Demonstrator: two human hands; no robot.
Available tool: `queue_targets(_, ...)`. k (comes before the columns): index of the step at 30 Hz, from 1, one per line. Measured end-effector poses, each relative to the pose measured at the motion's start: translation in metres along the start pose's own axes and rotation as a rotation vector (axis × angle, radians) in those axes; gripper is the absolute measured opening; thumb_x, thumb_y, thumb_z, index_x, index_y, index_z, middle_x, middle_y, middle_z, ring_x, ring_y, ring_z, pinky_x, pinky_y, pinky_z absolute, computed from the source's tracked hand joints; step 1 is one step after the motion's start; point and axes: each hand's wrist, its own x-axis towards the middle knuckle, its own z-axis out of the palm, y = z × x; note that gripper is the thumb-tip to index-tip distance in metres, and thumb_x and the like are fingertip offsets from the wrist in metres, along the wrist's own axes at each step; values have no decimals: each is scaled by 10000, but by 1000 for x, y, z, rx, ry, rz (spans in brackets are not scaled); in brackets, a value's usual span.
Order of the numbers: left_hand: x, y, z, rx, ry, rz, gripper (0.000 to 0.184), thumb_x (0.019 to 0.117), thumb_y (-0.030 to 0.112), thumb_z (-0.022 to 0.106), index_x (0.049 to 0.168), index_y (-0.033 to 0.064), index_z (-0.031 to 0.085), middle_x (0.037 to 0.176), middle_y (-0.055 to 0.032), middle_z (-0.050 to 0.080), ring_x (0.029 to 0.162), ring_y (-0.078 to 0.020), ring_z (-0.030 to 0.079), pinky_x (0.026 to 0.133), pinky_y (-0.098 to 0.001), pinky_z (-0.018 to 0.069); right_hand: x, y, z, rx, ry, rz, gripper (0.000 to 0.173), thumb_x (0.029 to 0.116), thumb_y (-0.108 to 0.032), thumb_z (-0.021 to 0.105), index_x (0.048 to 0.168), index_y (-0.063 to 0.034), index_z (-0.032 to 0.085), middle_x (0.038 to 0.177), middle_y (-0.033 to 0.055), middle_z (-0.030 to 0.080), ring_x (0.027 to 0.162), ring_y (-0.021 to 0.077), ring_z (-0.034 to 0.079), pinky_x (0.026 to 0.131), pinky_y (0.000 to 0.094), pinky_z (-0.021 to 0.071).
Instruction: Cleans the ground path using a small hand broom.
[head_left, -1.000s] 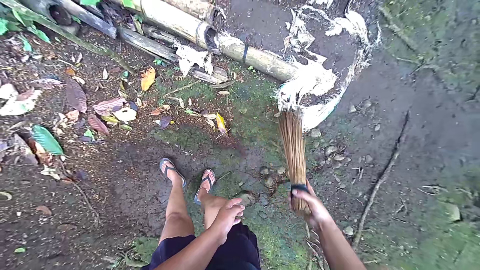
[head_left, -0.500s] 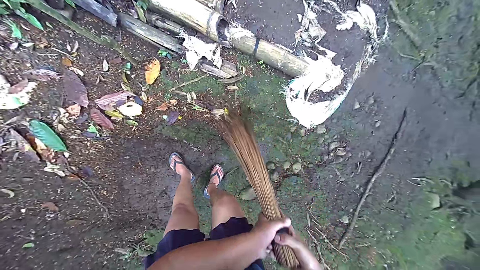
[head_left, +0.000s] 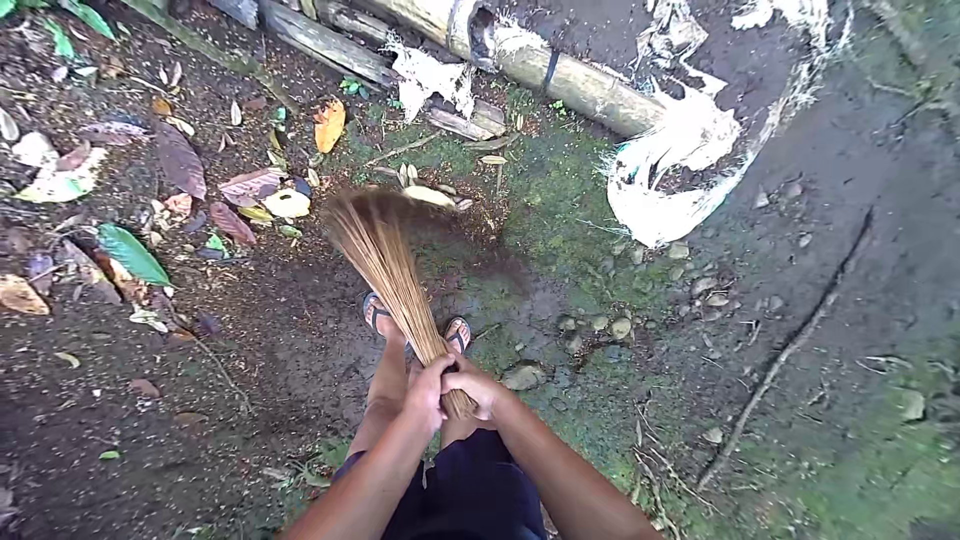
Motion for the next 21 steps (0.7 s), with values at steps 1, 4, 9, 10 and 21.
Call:
queue_targets(1,-18,-10,2,35,-5,11,528,976,249,683,1413,82,439,950,-166,655,745,-247,649,585,-401,537,-20,2,-1,-8,-14,-17,1160,653,-136,751,1638,-231,145,1236,153,617,888,231,678,722,441,593)
queue_targets(4,-67,-41,8,98,-141,12,670,961,275,704,1492,117,328,880,-149,622,606,-199,577,474,-331,459,-87,10,-4,-17,9,-54,1339,558,-235,877,1653,-253,106,1434,164,502,947,259,674,697,454,608)
queue_targets(9,-64,-37,31,265,-449,-269,439,999,329,623,1340,69,532,1068,-138,675,937,-241,670,803,-445,568,-127,18,4,58,374,-33,1146,748,-109,755,1625,-183,21,1018,168,675,757,281,699,645,478,610)
queue_targets(10,-46,-26,39,253,-425,-290,387,985,322,633,1266,58,605,1059,-132,691,952,-245,677,829,-463,567,-105,16,-3,60,429,-57,1102,774,-118,744,1627,-169,48,1050,179,674,789,286,702,671,485,612)
queue_targets(21,-44,-53,21,115,-184,-7,666,955,304,703,1472,60,361,1102,-217,642,877,-303,661,671,-463,561,-82,14,-21,-22,100,-36,1344,543,-242,888,1642,-228,115,1239,135,629,796,215,686,623,407,605)
